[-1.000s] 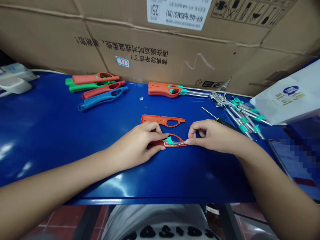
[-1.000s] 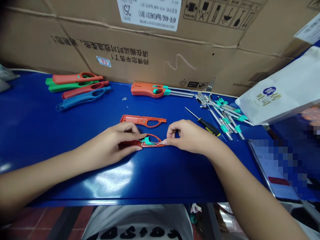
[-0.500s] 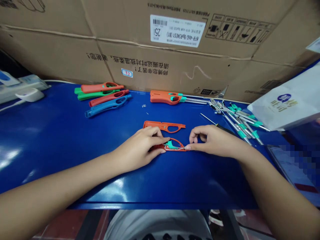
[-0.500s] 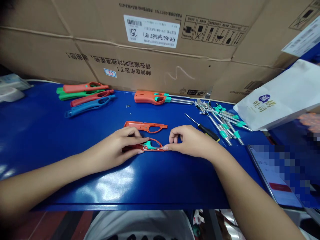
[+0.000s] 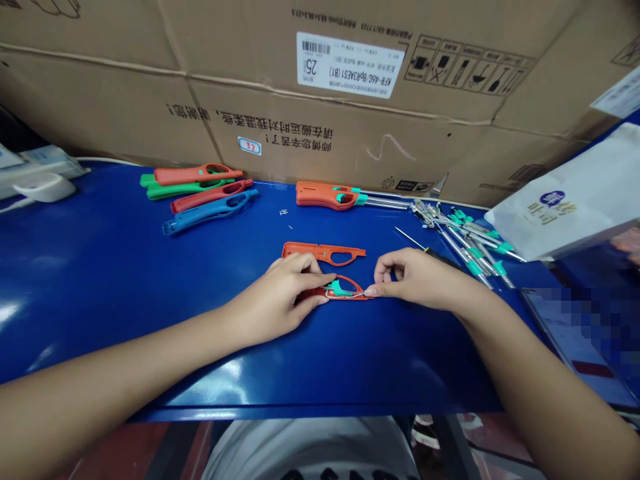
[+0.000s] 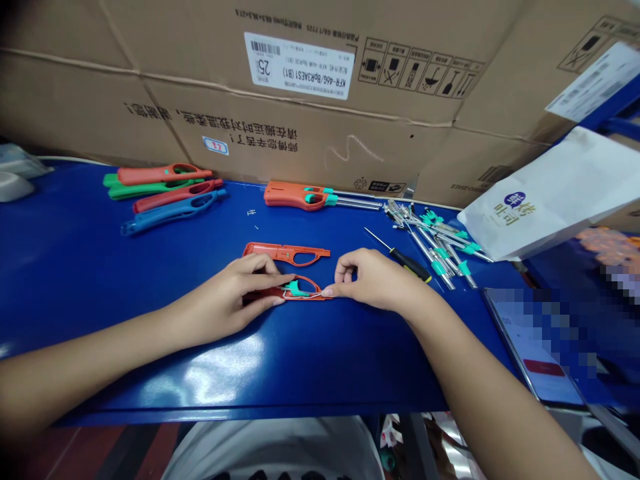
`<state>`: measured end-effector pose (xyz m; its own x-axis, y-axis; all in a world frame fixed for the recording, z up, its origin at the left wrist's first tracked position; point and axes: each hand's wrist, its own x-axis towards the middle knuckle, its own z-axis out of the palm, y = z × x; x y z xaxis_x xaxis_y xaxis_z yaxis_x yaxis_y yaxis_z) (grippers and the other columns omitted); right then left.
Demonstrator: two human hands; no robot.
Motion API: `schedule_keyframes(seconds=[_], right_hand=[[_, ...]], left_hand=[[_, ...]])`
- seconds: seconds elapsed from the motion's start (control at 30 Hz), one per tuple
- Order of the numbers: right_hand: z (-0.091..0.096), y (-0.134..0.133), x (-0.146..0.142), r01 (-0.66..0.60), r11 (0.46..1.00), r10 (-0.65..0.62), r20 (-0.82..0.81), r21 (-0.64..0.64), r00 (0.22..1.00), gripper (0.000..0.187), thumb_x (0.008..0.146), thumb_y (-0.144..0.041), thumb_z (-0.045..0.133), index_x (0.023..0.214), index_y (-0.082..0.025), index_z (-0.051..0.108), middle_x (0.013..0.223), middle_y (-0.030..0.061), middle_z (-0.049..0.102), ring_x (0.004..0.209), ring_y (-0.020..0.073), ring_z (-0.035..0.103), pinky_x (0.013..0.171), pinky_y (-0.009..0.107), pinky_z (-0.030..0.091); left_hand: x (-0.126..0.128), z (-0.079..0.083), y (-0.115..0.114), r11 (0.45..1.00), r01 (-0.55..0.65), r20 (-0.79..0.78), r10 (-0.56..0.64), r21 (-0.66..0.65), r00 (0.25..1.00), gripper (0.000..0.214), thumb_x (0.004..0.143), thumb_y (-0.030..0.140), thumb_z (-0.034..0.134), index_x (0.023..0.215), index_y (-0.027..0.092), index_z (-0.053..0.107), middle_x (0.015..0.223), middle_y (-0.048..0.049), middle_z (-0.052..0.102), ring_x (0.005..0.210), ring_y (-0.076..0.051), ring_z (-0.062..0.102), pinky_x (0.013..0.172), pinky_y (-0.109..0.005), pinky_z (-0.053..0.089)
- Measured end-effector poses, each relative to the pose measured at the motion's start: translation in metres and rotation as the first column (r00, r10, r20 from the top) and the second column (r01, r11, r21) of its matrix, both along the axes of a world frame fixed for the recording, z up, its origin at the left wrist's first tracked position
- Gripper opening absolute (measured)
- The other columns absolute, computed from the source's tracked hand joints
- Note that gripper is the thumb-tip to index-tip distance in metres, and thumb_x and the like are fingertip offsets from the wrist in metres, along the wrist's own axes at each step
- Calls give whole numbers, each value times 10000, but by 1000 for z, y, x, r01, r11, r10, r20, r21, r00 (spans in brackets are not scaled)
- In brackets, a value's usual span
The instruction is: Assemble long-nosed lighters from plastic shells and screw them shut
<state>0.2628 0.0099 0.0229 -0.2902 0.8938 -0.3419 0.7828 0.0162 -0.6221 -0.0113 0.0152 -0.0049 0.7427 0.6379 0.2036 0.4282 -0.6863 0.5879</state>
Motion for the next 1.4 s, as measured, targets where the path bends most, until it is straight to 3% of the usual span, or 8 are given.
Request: schedule_keyframes(seconds=[0.3,0.43,0.57,0.7,0.9,1.2,1.4], right_hand=[[8,-1,-6,-37,999,34,-111,-33,993,285,811,-461,729,828,-178,700,690,-25,561,612,107,432,550,256,325],[11,-1,-7,20,999,-14,-129,41,992,324,828,-494,709,794,-173,687,613,-50,482,573,101,374,547,263,298],[10,-4,-6,-53,995,64,-140,84,988,305,833,-488,723,849,-183,716,664,-37,512,597,103,397,564,259,314],[7,-5,-8,-102,992,113,-148,79,983,299,814,-487,749,876,-195,734,692,-24,524,634,114,414,573,253,322],[3,-6,-17,-20,999,23,-135,25,991,200,805,-376,744,813,-180,704,650,-43,502,595,102,391,558,258,310],[2,-9,-16,-40,997,45,-92,60,995,134,867,-326,686,836,-196,698,785,4,677,683,126,549,605,258,385],[7,-15,-24,-22,988,19,18,152,1000,141,876,-308,690,777,-208,697,737,-10,667,617,112,499,582,265,346]], left_hand=[[-1,-3,-2,998,-3,-38,5,58,999,345,1008,240,553,1342,210,636,1121,-94,610,1071,-228,573,948,-410,472],[-2,-2,-3,996,-6,-57,11,84,998,351,1007,245,545,1343,194,633,1198,-116,604,1158,-248,562,996,-425,470],[-3,0,-4,992,-24,-60,32,121,998,377,996,250,557,1366,208,616,1243,-120,618,1183,-262,568,1005,-441,478],[-4,1,-2,992,-17,-49,23,122,999,359,989,242,584,1344,219,633,1179,-99,668,1118,-248,610,974,-429,497],[-4,-1,0,995,-11,23,9,99,1000,306,986,236,604,1276,177,681,1088,-89,672,1021,-217,628,924,-385,517],[-3,0,3,997,-11,33,8,81,999,293,977,227,617,1254,177,697,1069,-84,680,1009,-217,629,917,-386,525],[-3,-1,4,997,-17,49,13,71,999,280,969,211,622,1231,162,711,1068,-86,683,1006,-211,636,914,-369,526]])
